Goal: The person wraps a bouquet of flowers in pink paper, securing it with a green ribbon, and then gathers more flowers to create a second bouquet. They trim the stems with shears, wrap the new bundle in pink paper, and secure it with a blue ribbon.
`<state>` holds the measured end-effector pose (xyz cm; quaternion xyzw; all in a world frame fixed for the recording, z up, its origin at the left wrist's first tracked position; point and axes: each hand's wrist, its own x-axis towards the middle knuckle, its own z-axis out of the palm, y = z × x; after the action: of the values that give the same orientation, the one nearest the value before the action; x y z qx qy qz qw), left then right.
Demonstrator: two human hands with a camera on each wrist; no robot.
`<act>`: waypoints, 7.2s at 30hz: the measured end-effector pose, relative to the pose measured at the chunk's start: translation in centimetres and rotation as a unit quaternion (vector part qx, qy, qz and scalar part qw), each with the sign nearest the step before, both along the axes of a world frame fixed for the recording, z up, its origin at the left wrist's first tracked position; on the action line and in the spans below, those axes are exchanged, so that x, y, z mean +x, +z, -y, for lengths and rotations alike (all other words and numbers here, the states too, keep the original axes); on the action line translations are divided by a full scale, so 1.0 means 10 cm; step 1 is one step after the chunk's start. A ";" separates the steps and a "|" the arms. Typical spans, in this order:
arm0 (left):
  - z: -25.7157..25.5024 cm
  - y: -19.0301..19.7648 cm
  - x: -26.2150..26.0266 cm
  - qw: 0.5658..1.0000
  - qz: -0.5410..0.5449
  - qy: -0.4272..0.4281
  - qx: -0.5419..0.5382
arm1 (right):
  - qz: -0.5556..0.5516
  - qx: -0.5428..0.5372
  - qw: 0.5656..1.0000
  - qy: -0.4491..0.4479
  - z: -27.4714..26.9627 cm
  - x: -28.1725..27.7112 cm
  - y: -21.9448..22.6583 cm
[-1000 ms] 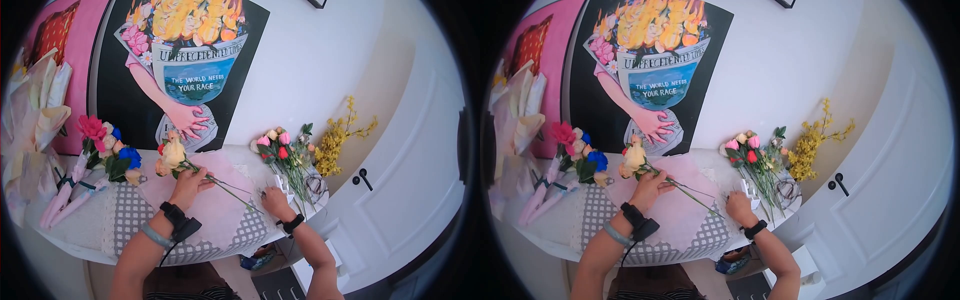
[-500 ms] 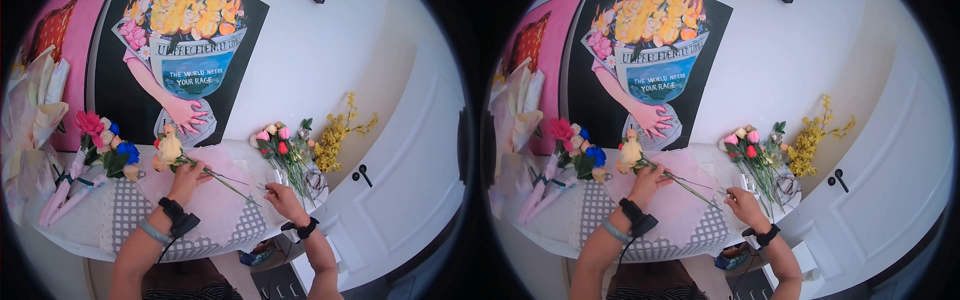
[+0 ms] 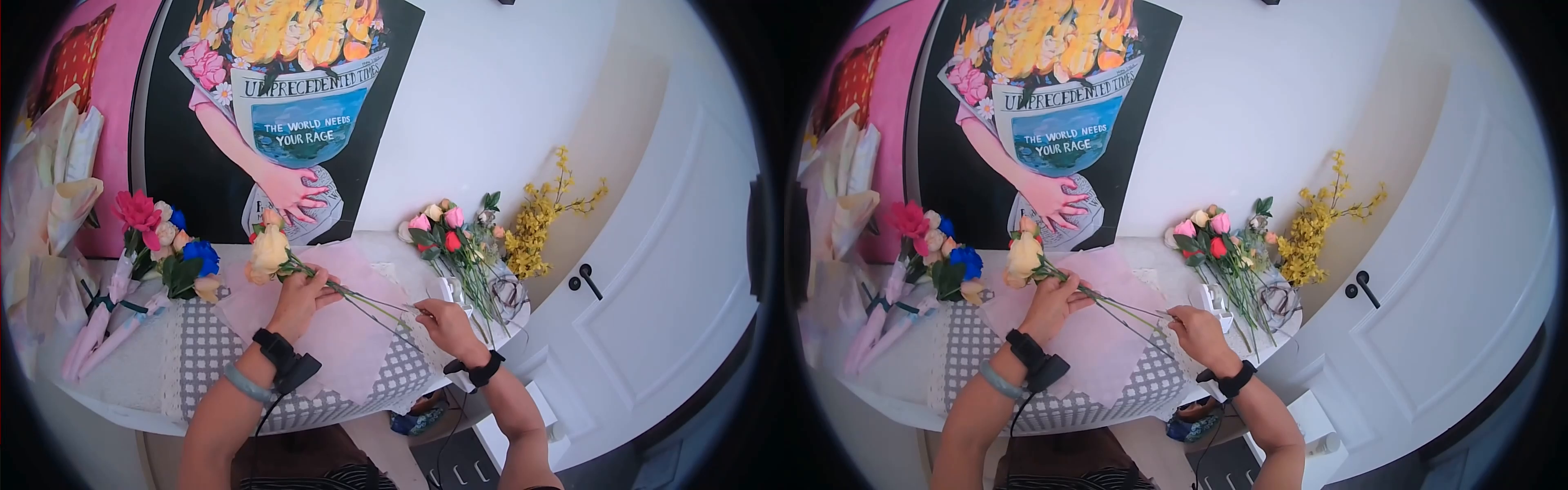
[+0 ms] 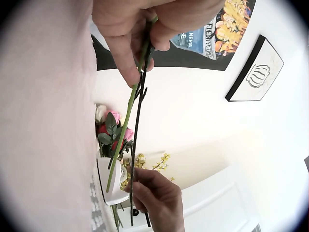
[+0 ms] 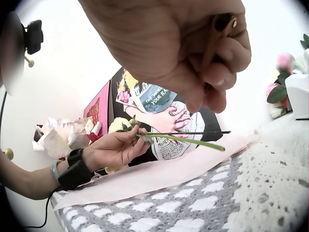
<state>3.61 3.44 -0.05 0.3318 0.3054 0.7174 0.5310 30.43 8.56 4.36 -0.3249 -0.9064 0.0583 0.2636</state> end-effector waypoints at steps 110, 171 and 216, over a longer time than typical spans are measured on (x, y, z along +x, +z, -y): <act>0.14 0.15 0.22 0.996 -0.086 0.020 0.018 | 0.043 0.165 0.951 -0.258 -1.15 0.75 0.21; 0.07 0.08 0.19 0.989 -0.094 -0.017 0.115 | -0.213 -0.359 0.892 0.173 0.24 -1.16 0.27; 0.18 0.12 0.34 0.975 -0.184 0.079 0.100 | -0.334 -0.359 0.854 0.175 0.32 -0.95 0.16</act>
<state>7.05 1.68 1.13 0.4840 0.3498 0.7108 0.3717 20.91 5.39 5.91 -0.1943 -0.7220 0.5296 0.4006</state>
